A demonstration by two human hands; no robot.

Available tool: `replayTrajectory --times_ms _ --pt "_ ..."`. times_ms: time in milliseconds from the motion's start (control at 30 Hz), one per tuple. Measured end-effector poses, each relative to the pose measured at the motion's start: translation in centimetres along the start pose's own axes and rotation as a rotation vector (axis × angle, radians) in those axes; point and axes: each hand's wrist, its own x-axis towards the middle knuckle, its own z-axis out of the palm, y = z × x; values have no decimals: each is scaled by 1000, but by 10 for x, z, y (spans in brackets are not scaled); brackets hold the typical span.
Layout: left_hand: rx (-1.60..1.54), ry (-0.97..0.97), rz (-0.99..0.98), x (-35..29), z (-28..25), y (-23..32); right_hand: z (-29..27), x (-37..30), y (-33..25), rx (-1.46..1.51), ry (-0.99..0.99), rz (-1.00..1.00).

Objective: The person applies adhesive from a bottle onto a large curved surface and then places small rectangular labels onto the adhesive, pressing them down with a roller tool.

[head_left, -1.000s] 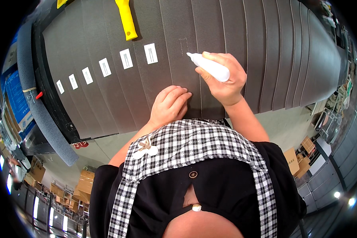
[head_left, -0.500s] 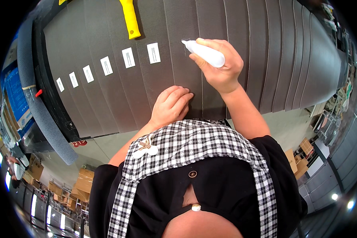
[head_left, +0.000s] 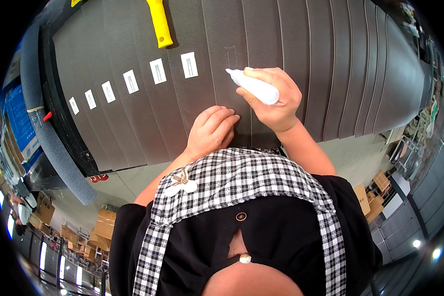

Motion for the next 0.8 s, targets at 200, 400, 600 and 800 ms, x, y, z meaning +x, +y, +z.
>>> replayTrajectory --times_ms 200,400,600,800 --pt "-3 -1 -5 1 0 1 -6 -2 5 -2 25 11" --pt "2 3 -3 1 1 1 -13 1 3 -41 17 9" --pt "5 0 3 2 2 2 -4 11 7 32 35 -50" --pt "4 -4 0 2 0 3 -11 11 11 -5 33 -17"
